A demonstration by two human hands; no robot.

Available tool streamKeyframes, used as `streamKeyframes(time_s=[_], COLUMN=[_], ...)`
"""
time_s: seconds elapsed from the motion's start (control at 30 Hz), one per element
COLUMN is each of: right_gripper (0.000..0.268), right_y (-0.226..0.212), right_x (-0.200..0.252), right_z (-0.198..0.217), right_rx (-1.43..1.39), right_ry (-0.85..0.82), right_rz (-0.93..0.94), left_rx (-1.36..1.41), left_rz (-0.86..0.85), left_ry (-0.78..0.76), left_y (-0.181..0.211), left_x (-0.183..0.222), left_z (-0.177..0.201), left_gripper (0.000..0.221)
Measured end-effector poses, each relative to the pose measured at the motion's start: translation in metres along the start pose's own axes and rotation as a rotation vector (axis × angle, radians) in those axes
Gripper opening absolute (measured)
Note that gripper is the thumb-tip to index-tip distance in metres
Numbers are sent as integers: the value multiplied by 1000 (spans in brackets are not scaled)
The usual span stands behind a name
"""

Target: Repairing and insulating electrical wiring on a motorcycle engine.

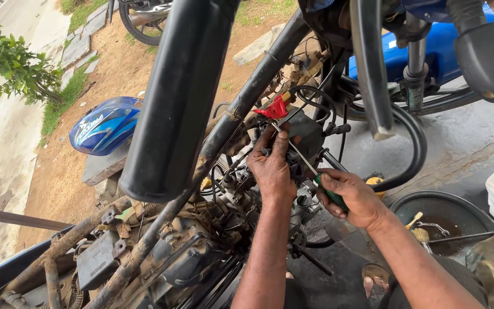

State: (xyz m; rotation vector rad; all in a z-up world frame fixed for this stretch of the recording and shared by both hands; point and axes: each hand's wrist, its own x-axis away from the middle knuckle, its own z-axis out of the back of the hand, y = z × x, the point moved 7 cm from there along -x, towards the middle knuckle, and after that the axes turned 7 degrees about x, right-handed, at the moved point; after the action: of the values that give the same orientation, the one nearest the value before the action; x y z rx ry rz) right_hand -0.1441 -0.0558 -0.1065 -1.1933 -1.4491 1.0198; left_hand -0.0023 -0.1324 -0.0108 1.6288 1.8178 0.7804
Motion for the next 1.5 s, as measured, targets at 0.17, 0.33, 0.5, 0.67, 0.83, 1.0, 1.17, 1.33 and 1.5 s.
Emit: streamKeyframes(time_s=[0.17,0.33,0.5,0.67,0.83,1.0,1.17,1.33,1.5], right_gripper=[37,51,51,53,47,45,44,40,39], right_y=[3,1,4,8,49,-4,-7,-22,-38], right_x=[-10,-9,-12,-26,-39,-33,-26,-16,4], right_z=[-14,-16,-16,-23,-18,-22,-24,-32,-25], right_rx=[-547,-481,-345,-245,-190,245,574,631,979], right_ry=[-350,-366,-339,-250,-113,68,302,377,604], right_rz=[-66,-238,-237,-187,-48,185,278,377,559], left_rx=[-578,-594,-143,-784,-592,-161,70,162,313], left_rz=[-311,-189,208,-172,54,112,238,307,314], left_ry=[-91,81,106,58,103,-124,-217,-336,-409], left_y=[18,-24,-85,-47,-47,-72,-73,-85,-101], left_x=[49,96,104,90,66,47,43,40,45], left_z=[-4,29,52,14,20,23,25,31,14], left_gripper=[34,31,52,75,46,39,46,50,53])
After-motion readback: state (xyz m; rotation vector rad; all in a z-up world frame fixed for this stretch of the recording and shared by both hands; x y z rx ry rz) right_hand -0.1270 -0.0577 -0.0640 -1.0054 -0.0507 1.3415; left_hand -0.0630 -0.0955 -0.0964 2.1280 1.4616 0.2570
